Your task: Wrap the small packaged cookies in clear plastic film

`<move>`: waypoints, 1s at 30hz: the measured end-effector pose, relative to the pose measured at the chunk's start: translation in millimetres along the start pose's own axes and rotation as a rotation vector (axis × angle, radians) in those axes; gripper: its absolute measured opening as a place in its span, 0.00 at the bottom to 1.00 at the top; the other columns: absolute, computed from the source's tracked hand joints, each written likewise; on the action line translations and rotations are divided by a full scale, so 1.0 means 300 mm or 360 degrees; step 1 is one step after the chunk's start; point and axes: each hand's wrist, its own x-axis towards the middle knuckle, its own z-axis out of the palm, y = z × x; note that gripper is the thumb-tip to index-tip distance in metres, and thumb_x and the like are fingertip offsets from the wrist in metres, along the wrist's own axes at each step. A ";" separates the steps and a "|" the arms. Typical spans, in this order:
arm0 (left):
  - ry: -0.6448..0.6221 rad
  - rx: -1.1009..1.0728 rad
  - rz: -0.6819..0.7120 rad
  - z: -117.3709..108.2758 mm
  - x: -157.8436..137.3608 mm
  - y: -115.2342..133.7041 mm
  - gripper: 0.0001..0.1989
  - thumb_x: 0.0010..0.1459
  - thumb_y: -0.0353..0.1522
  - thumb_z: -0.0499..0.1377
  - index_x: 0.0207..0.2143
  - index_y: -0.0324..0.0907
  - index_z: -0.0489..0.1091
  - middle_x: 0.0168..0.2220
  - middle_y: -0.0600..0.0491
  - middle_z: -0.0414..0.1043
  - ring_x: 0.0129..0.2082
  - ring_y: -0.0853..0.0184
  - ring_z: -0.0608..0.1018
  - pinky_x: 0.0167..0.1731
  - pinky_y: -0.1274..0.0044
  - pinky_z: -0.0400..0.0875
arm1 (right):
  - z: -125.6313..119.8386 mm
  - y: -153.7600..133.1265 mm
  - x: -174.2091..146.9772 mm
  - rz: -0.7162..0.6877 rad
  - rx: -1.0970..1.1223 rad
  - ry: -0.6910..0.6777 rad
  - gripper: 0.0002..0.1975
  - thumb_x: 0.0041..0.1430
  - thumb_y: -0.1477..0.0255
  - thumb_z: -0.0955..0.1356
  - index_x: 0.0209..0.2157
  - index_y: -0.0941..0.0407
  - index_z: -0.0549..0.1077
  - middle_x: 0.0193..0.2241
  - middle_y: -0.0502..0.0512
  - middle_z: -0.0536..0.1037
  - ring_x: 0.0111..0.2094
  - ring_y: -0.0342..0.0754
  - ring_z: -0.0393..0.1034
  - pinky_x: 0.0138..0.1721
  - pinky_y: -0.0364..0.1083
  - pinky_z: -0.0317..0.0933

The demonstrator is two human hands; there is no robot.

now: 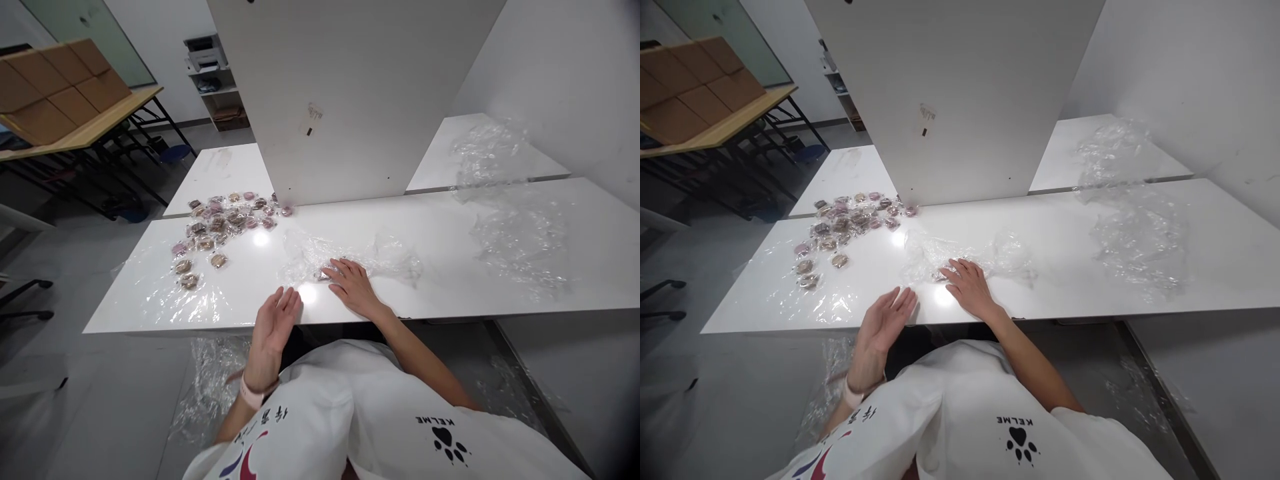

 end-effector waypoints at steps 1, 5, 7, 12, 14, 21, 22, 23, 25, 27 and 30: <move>0.0000 -0.0008 -0.0068 -0.008 -0.010 -0.012 0.09 0.61 0.25 0.54 0.43 0.40 0.68 0.51 0.41 0.72 0.50 0.61 0.80 0.48 0.71 0.80 | -0.002 0.001 0.000 0.0000 -0.0003 -0.0005 0.23 0.70 0.64 0.59 0.64 0.46 0.65 0.67 0.54 0.62 0.67 0.58 0.52 0.63 0.60 0.51; -0.0120 0.0042 -0.0293 0.001 0.014 -0.039 0.09 0.61 0.22 0.54 0.43 0.35 0.69 0.50 0.36 0.73 0.50 0.59 0.80 0.49 0.71 0.79 | -0.001 0.002 -0.001 -0.0008 -0.0029 0.0012 0.23 0.70 0.65 0.59 0.64 0.48 0.65 0.67 0.54 0.62 0.66 0.57 0.51 0.63 0.59 0.49; -0.0150 0.0073 -0.0182 0.036 0.069 -0.025 0.07 0.60 0.22 0.57 0.41 0.35 0.70 0.46 0.39 0.75 0.48 0.62 0.80 0.48 0.74 0.78 | 0.003 0.003 -0.002 -0.0011 -0.0042 0.0031 0.23 0.70 0.65 0.59 0.64 0.48 0.65 0.67 0.54 0.62 0.66 0.57 0.51 0.63 0.58 0.49; -0.0204 0.0323 0.0362 0.130 0.192 -0.025 0.11 0.55 0.22 0.64 0.42 0.38 0.72 0.40 0.49 0.78 0.45 0.67 0.80 0.52 0.75 0.73 | 0.006 0.000 -0.004 -0.0013 -0.0032 0.0056 0.22 0.70 0.66 0.60 0.63 0.46 0.65 0.66 0.53 0.63 0.66 0.57 0.52 0.62 0.58 0.50; -0.0312 0.0486 0.0622 0.144 0.208 -0.073 0.20 0.56 0.27 0.66 0.51 0.39 0.71 0.46 0.49 0.78 0.49 0.66 0.79 0.55 0.72 0.70 | 0.007 0.001 -0.001 -0.0025 -0.0019 0.0077 0.22 0.69 0.66 0.61 0.63 0.47 0.66 0.65 0.54 0.64 0.65 0.57 0.53 0.62 0.58 0.51; -0.0936 0.2096 0.1519 0.106 0.248 -0.254 0.26 0.71 0.40 0.46 0.68 0.42 0.55 0.71 0.44 0.50 0.72 0.59 0.50 0.70 0.60 0.46 | 0.019 0.017 -0.010 -0.0131 0.0173 0.0193 0.21 0.65 0.75 0.60 0.58 0.56 0.71 0.59 0.63 0.70 0.64 0.59 0.58 0.62 0.62 0.54; -0.0966 0.2276 0.1625 0.100 0.259 -0.262 0.27 0.71 0.39 0.43 0.69 0.42 0.52 0.72 0.44 0.48 0.73 0.59 0.48 0.70 0.58 0.44 | 0.015 0.016 -0.028 -0.0155 0.0243 0.0255 0.21 0.65 0.76 0.60 0.58 0.55 0.71 0.59 0.62 0.71 0.63 0.57 0.59 0.62 0.61 0.56; -0.0977 0.2433 0.1714 0.094 0.269 -0.268 0.27 0.72 0.39 0.42 0.70 0.41 0.50 0.72 0.43 0.46 0.73 0.59 0.46 0.70 0.57 0.44 | 0.009 0.016 -0.052 -0.0147 0.0314 0.0356 0.21 0.66 0.76 0.60 0.56 0.54 0.72 0.58 0.61 0.72 0.61 0.56 0.62 0.60 0.60 0.59; -0.0954 0.2687 0.1847 0.086 0.283 -0.272 0.28 0.72 0.38 0.42 0.70 0.41 0.48 0.72 0.42 0.45 0.73 0.57 0.44 0.69 0.55 0.46 | -0.014 0.027 -0.118 0.0024 0.0404 0.0683 0.17 0.67 0.74 0.60 0.52 0.51 0.74 0.50 0.59 0.76 0.55 0.55 0.68 0.56 0.58 0.64; -0.0921 0.2870 0.1945 0.083 0.288 -0.273 0.28 0.71 0.38 0.43 0.70 0.41 0.47 0.72 0.41 0.44 0.73 0.55 0.43 0.68 0.53 0.48 | -0.047 0.066 -0.195 0.0390 0.0386 0.1086 0.15 0.67 0.71 0.61 0.50 0.51 0.75 0.44 0.59 0.76 0.48 0.54 0.70 0.50 0.57 0.68; -0.0872 0.3020 0.2055 0.085 0.284 -0.277 0.28 0.70 0.37 0.46 0.70 0.41 0.48 0.72 0.39 0.43 0.73 0.51 0.42 0.67 0.53 0.51 | -0.107 0.185 -0.289 0.0846 0.0264 0.1355 0.20 0.64 0.67 0.64 0.57 0.53 0.70 0.54 0.64 0.69 0.47 0.56 0.69 0.45 0.57 0.69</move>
